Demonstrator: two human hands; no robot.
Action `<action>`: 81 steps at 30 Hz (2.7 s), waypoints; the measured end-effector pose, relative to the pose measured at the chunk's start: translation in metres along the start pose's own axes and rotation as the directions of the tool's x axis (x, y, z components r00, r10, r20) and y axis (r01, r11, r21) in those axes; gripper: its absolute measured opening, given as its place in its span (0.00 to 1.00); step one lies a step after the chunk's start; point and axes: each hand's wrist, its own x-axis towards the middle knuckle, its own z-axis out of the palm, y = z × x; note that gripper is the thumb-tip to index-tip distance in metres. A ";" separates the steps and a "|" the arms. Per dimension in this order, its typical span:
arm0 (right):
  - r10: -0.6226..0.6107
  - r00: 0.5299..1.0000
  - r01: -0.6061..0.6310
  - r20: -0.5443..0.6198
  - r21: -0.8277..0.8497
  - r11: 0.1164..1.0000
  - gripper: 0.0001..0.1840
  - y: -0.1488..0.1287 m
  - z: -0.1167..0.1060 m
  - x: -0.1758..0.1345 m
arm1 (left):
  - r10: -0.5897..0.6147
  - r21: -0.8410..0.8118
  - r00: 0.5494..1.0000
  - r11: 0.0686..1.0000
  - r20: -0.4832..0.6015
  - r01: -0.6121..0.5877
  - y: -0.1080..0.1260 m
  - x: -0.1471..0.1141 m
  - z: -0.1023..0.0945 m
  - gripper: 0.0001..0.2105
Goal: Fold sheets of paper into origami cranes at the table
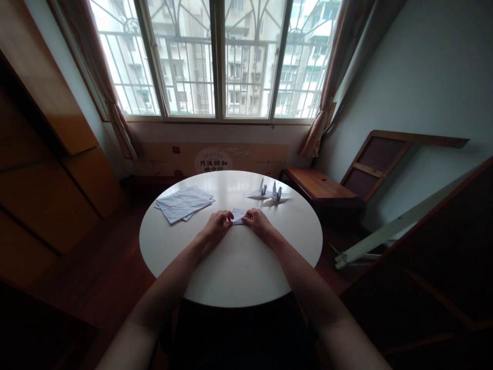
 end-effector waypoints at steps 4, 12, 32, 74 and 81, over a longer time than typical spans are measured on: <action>0.105 0.994 -0.102 0.029 -0.099 0.990 0.13 -0.002 -0.002 0.000 | 0.056 -0.039 0.998 0.998 0.042 -0.055 -0.006 0.002 0.002 0.11; 0.213 0.977 -0.207 0.014 -0.192 0.959 0.17 -0.006 -0.002 0.000 | 0.113 -0.145 0.993 0.983 0.021 -0.109 -0.011 0.003 0.008 0.09; 0.277 0.959 -0.283 -0.063 -0.156 0.946 0.14 0.004 -0.007 -0.001 | 0.202 0.011 0.973 0.979 0.111 -0.205 0.009 -0.005 -0.001 0.15; 0.216 0.972 -0.220 -0.089 -0.028 0.975 0.12 0.000 -0.004 0.002 | -0.040 0.016 0.984 0.999 0.173 0.038 -0.007 0.000 0.010 0.15; 0.070 0.991 -0.057 -0.111 0.114 0.992 0.05 0.003 0.001 0.005 | -0.042 0.009 0.984 0.999 0.173 0.041 -0.008 0.000 0.012 0.15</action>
